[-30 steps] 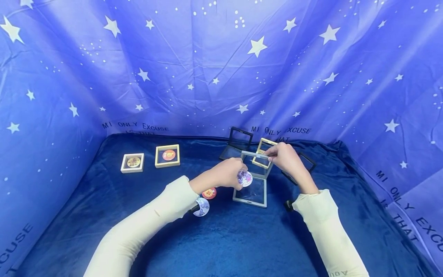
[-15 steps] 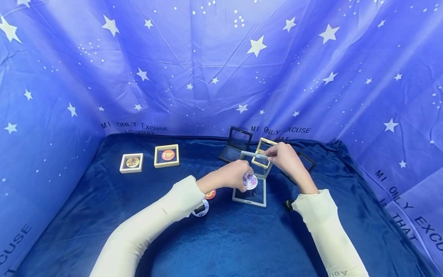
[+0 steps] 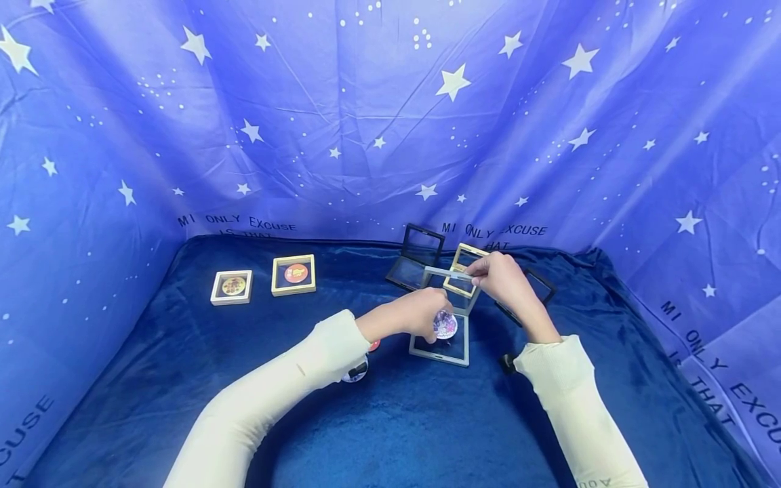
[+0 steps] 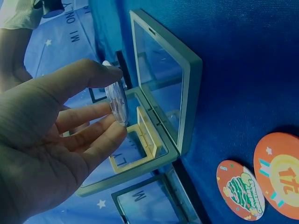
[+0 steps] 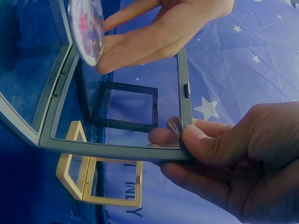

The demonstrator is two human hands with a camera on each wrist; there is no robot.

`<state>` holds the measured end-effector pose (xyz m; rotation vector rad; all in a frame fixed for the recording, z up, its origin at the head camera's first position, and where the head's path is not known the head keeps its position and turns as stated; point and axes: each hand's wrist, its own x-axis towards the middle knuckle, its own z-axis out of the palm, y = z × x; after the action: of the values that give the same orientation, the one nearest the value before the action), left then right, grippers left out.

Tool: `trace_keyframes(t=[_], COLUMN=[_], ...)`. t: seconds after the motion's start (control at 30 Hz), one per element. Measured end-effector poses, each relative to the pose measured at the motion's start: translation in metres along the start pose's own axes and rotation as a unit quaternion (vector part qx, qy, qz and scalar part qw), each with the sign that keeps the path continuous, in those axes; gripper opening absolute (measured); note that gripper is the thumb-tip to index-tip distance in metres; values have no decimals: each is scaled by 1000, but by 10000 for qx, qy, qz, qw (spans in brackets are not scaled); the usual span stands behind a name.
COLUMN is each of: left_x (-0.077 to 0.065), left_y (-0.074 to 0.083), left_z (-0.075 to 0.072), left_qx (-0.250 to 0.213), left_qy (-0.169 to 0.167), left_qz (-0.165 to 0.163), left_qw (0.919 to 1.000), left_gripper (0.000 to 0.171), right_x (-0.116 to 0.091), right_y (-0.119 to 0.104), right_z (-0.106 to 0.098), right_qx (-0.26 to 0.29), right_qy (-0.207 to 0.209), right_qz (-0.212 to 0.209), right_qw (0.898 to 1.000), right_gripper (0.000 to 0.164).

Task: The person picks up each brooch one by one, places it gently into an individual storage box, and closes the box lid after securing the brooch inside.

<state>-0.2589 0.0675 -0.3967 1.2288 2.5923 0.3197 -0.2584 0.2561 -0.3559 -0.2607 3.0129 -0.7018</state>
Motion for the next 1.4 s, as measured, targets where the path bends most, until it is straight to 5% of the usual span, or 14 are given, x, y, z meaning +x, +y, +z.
trace_keyframes(t=[1.4], left_x=[12], left_y=[2], left_z=[17], left_qx=[518], left_qy=[-296], left_qz=[165], left_qw=[9981], left_gripper=[58], right_x=[-2], right_y=[-1], right_z=[0], right_qx=[-24], right_qy=[38], right_qz=[-13], right_qw=[10000], right_gripper=[18])
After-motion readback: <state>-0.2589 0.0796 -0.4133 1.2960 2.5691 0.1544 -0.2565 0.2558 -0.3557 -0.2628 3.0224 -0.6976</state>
